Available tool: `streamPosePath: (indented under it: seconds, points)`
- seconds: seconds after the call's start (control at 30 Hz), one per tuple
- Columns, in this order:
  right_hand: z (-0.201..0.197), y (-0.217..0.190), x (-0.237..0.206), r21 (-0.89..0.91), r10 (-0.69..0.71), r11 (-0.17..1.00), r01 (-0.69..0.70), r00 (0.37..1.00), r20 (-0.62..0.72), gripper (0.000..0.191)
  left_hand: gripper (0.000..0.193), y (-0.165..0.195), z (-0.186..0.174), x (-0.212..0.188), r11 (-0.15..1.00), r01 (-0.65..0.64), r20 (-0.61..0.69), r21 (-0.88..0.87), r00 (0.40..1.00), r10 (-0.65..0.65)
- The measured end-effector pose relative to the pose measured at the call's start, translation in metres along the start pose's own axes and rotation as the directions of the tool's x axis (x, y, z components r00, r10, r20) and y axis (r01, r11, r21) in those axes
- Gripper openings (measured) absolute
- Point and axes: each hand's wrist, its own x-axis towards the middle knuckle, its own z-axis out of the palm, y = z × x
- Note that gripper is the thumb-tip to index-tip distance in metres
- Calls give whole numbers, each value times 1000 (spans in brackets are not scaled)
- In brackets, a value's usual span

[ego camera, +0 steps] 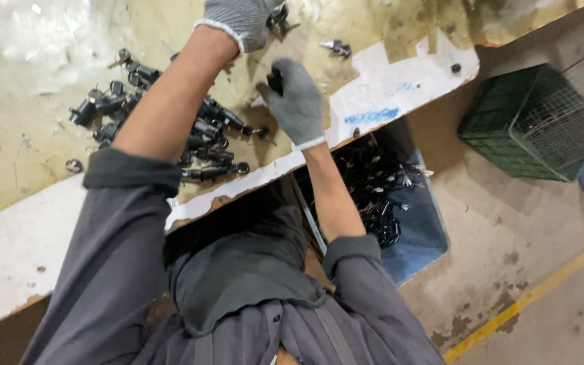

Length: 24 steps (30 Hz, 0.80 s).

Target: The person picks black connector components from a pile on the workbench and uses pliers to crimp and strip the ends of red, green, and black wires, attaching them to the connectors. The person works through many harnesses one at a time and finally gathers the finished wire harnesses into a teal basin.

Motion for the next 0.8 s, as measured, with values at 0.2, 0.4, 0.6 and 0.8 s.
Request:
streamPosePath:
  seconds: [0.2, 0.4, 0.6, 0.8]
  points:
    - [-38, 50, -30, 550, 424, 776, -310, 901, -91, 34, 31, -15, -5, -3, 990, 65, 197, 123, 976, -88]
    - [-9, 62, -22, 854, 545, 500, -143, 818, -182, 26, 37, -22, -39, -70, 940, -15, 327, 341, 939, -104]
    - [6, 51, -19, 847, 444, 530, -30, 861, -247, 8, 19, 4, -22, -14, 978, 49, 292, 202, 950, -108]
    - [-3, 45, -17, 803, 443, 595, -29, 846, -298, 6, 12, 40, 30, 49, 978, -20, 21, 209, 1000, 16]
